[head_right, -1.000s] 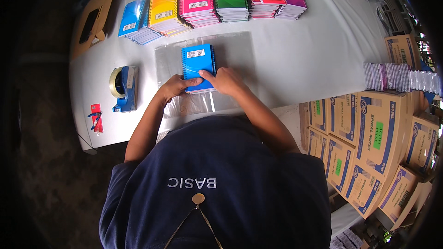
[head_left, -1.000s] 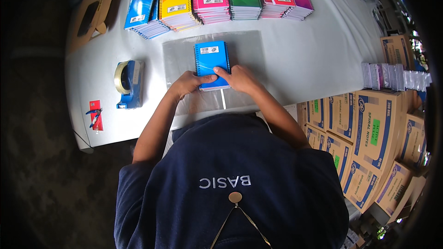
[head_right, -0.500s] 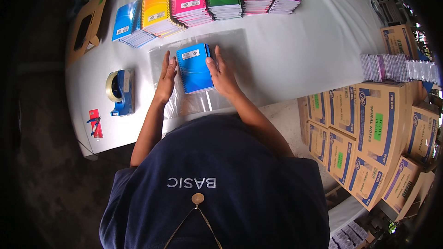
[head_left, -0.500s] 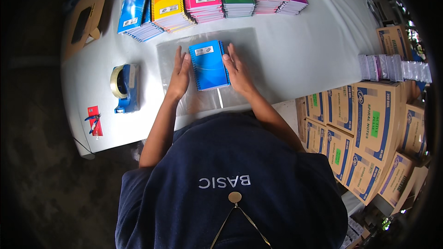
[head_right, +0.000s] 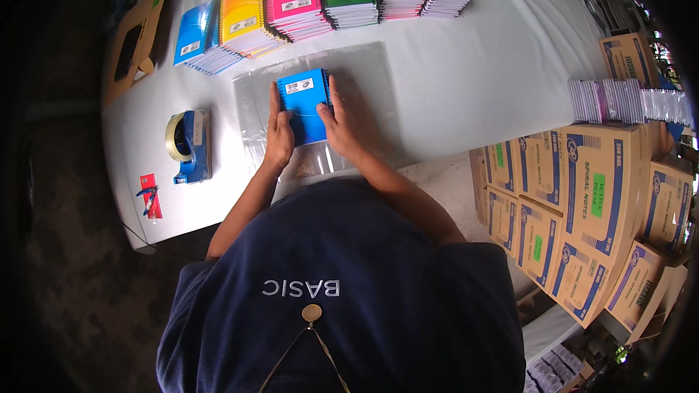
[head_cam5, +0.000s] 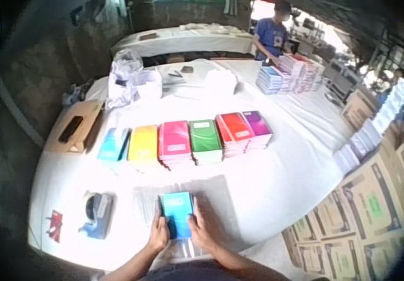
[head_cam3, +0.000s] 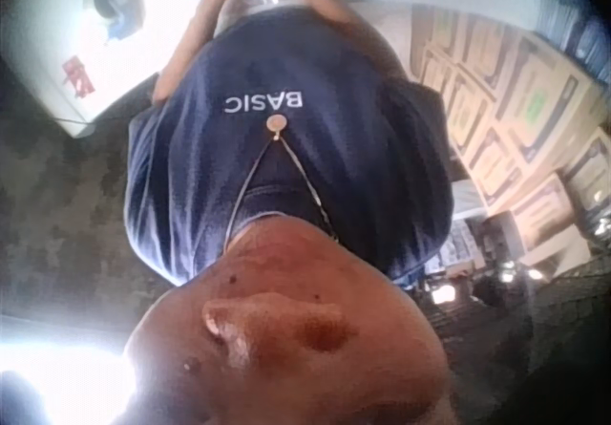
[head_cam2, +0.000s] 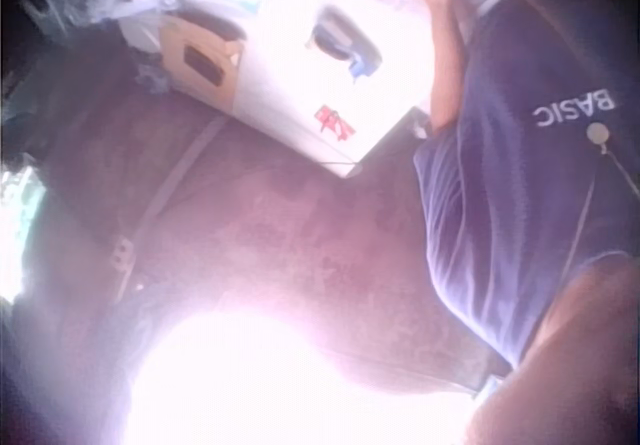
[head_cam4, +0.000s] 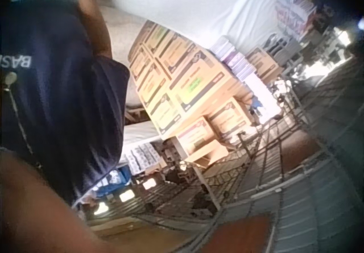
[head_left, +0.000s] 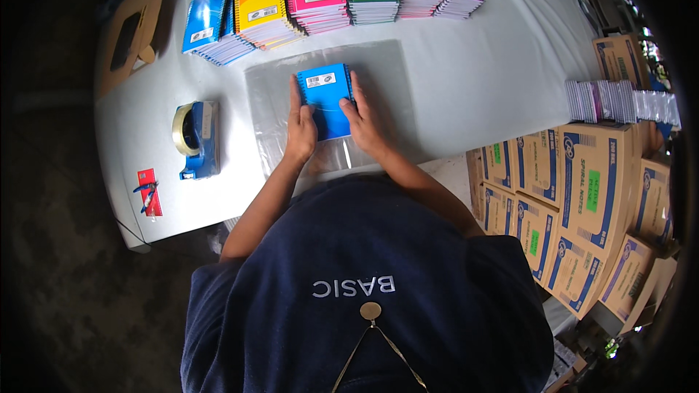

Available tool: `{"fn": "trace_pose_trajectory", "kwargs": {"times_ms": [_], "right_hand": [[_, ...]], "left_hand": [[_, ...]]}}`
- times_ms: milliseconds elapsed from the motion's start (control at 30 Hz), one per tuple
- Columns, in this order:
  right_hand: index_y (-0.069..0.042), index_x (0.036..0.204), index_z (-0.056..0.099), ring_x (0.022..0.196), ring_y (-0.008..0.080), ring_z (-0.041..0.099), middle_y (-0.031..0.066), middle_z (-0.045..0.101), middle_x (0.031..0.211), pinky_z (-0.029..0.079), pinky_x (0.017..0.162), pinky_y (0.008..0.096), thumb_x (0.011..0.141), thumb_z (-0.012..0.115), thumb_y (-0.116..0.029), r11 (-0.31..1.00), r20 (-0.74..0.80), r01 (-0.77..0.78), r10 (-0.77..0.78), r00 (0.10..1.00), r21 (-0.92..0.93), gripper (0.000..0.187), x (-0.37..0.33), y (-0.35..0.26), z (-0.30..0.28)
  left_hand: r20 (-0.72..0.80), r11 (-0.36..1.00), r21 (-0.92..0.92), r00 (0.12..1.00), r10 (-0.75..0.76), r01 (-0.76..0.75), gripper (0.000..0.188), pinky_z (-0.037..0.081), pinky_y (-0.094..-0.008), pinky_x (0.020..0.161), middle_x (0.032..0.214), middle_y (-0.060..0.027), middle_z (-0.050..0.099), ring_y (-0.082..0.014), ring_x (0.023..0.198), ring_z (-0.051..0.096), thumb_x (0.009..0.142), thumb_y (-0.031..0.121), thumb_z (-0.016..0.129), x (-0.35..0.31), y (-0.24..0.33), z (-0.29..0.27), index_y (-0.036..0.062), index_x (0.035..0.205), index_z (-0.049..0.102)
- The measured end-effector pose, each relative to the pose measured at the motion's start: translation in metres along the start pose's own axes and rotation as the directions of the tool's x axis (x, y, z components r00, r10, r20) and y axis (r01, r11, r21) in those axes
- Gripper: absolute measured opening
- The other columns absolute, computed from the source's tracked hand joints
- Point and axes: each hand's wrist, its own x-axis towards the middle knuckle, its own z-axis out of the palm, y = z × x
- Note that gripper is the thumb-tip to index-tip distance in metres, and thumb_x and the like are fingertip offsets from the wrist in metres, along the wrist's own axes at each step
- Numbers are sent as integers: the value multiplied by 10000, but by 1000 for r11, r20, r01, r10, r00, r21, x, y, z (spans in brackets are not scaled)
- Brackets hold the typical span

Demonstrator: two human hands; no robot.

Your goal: The person stacks notebooks into small piles by color, places a stack into a plastic bag, and then folds and tapes the bag shut.

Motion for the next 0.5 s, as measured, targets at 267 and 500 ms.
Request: {"fn": "trace_pose_trajectory", "kwargs": {"times_ms": [267,500], "right_hand": [[-31,1260,532,1368,382,228,179,421,1388,59,1115,535,926,471,-214,373,-352,-242,-264,898,-896,386,-23,31,-50],[2,1271,493,1394,356,167,167,353,1438,84,1117,528,910,485,-157,514,-374,-230,-195,907,-827,394,-18,38,-47]], "left_hand": [[-377,498,821,920,105,279,576,42,-559,1098,1473,-310,109,-463,1380,25,951,356,386,-27,-50,-30,-37,1368,327],[-425,467,827,892,154,314,589,19,-580,1090,1479,-308,88,-473,1378,-3,937,342,406,-20,-45,-27,-36,1376,301]]}}
